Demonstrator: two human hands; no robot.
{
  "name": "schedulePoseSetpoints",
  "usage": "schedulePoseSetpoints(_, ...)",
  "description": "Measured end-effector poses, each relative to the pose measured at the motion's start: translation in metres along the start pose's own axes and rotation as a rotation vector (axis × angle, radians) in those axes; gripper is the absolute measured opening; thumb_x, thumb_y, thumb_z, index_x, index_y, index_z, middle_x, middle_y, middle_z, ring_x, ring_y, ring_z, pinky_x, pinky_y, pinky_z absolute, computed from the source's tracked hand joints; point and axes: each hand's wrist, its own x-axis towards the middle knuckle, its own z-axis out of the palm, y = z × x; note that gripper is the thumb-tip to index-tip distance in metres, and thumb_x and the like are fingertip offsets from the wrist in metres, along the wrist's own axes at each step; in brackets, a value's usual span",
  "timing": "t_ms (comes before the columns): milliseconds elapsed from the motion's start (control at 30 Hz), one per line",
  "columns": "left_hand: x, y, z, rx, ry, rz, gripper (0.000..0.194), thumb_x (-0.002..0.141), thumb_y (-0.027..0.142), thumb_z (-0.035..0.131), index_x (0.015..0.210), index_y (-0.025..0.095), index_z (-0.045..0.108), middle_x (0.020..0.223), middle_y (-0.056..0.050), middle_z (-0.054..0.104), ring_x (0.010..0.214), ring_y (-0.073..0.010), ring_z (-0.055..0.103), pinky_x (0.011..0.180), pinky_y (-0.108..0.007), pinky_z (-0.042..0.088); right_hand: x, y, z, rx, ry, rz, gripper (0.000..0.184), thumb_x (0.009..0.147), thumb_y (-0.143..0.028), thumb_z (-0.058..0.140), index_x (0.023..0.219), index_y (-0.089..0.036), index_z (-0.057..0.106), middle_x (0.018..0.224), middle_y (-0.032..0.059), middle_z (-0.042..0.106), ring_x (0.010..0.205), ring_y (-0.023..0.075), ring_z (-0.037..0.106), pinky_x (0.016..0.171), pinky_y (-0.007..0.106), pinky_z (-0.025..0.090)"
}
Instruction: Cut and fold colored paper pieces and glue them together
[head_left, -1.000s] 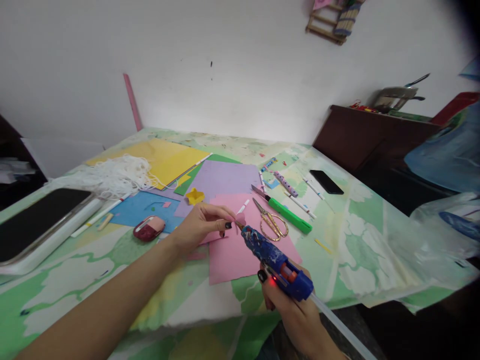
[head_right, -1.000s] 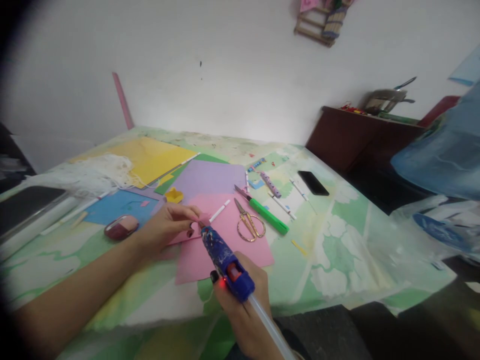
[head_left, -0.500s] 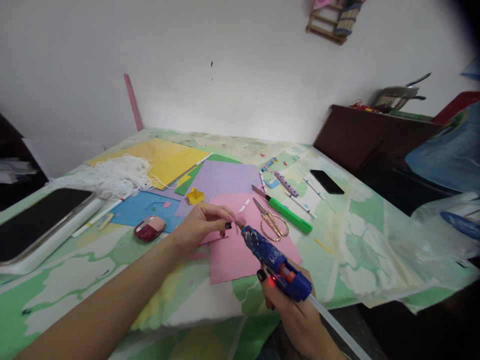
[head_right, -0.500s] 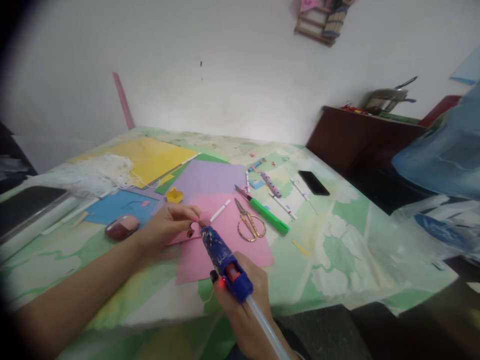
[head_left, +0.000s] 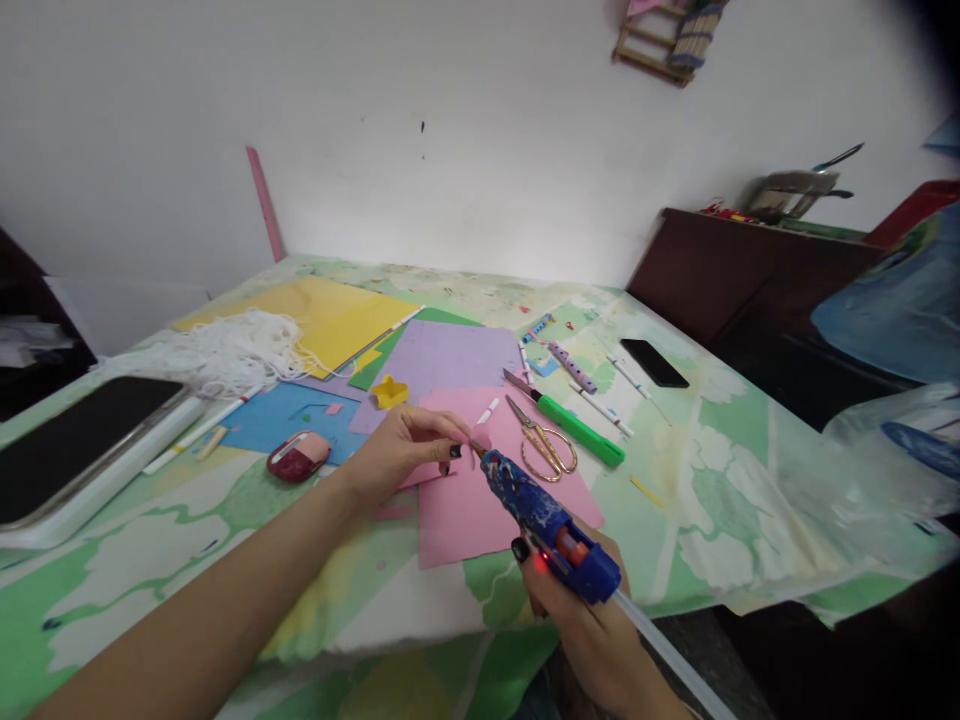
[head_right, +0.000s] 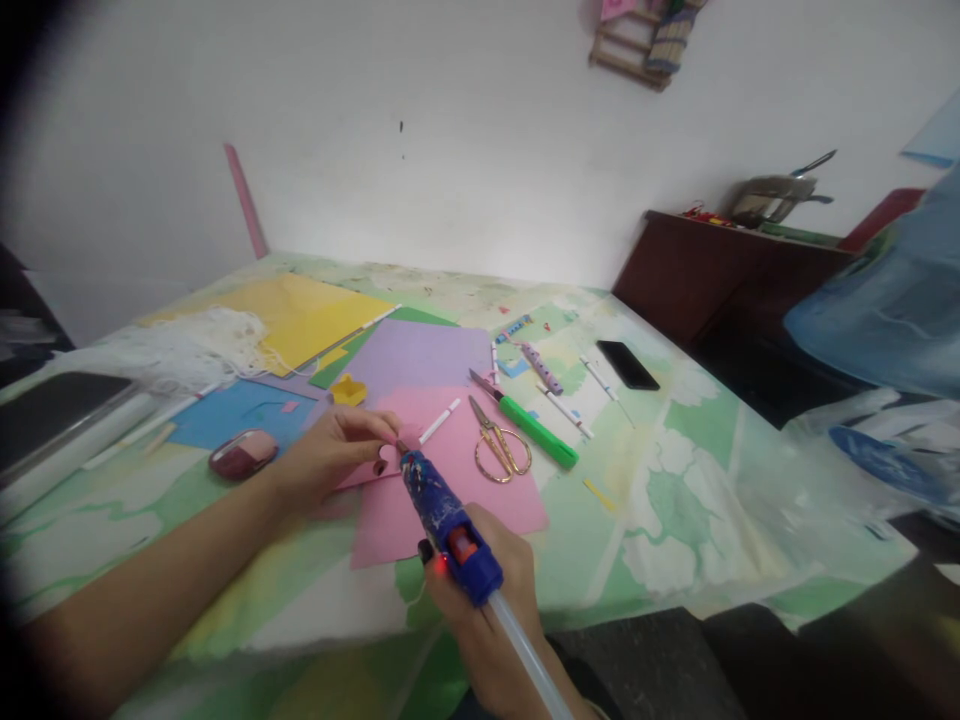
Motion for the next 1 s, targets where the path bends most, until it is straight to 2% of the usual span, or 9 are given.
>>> schedulePoseSetpoints(500, 0.0, 0.0, 0.0, -0.012, 0.0, 0.01, 0.01, 0.072, 0.008, 0.069, 0.074, 0.016, 0.074, 0.082, -0.005, 0.068, 0.069, -0.0113, 0.059, 0.053, -0.017, 0.046, -0.001, -0.003, 0.0, -0.013, 0.015, 0.0, 0.018, 0.069, -0.028, 0.052, 0.055, -0.021, 0.043, 0.051, -0.0035, 0.046, 0.046, 0.011, 0.042, 0.046, 0.023, 0.036)
schedulePoseSetpoints(633, 0.0, 0.0, 0.0, -0.02, 0.024, -0.002, 0.009, 0.071, 0.009, 0.07, 0.073, 0.016, 0.074, 0.081, -0.005, 0.067, 0.068, -0.011, 0.059, 0.052, -0.017, 0.046, -0.001, 0.0, -0.001, 0.018, 0.012, -0.012, 0.012, 0.068, -0.024, 0.052, 0.059, -0.021, 0.046, 0.053, -0.0037, 0.047, 0.046, 0.011, 0.042, 0.046, 0.023, 0.036)
schedulePoseSetpoints(800, 0.0, -0.001, 0.0, -0.027, 0.035, -0.008, 0.007, 0.069, 0.011, 0.072, 0.073, 0.017, 0.074, 0.081, -0.005, 0.068, 0.067, -0.0113, 0.058, 0.052, -0.018, 0.045, 0.0, 0.003, -0.004, 0.027, -0.067, -0.044, 0.015, 0.071, -0.024, 0.054, 0.059, -0.021, 0.046, 0.052, -0.0035, 0.046, 0.047, 0.0112, 0.043, 0.045, 0.022, 0.036)
schedulePoseSetpoints(1000, 0.0, 0.001, 0.002, -0.02, 0.045, -0.012, 0.005, 0.069, 0.015, 0.073, 0.072, 0.017, 0.074, 0.082, -0.007, 0.069, 0.07, -0.0135, 0.06, 0.052, -0.019, 0.045, 0.001, 0.008, -0.005, 0.01, -0.102, -0.062, 0.019, 0.074, -0.03, 0.052, 0.059, -0.021, 0.043, 0.055, -0.0029, 0.044, 0.05, 0.0117, 0.041, 0.048, 0.023, 0.036)
